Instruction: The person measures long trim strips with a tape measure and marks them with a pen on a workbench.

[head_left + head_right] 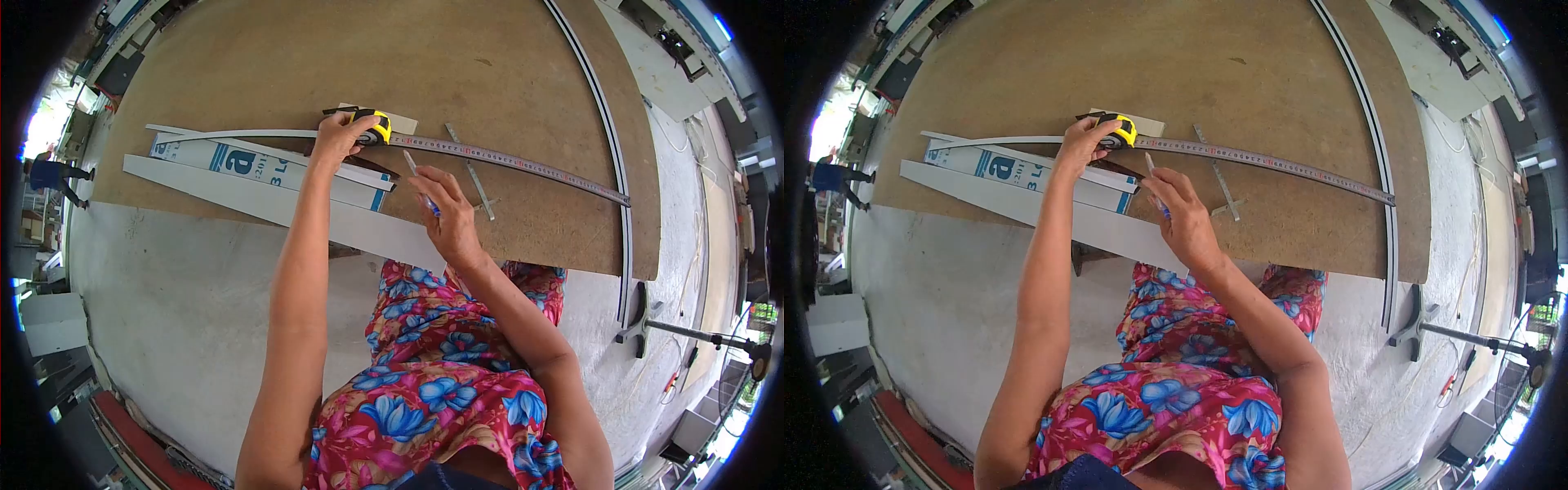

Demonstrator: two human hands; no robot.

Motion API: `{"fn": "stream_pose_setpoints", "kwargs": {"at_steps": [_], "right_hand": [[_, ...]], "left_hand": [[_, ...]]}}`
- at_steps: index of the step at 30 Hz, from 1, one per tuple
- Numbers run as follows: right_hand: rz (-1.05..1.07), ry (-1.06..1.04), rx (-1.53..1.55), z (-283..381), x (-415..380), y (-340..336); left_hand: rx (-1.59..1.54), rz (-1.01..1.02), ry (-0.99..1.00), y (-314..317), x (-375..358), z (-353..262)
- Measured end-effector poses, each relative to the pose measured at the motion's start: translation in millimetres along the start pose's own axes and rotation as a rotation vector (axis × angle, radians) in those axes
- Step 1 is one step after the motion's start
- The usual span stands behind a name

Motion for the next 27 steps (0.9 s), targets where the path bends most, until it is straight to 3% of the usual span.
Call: {"fn": "stream_pose_setpoints", "kwargs": {"at_steps": [27], "right_hand": [[0.098,0.034,-0.029,-20,16,34]], "left_hand": [[-0.027,0.003,0.024,-1,-2,-1]]}}
Point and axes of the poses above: each hand's wrist, its own x-axis towards the middle knuckle, its own y-axis out of the palm, z = x × y, the point moved 10 cm from there along x, towards the middle knuckle, and after that the axes turned 14 degrees about -y, right-handed, at the moved point
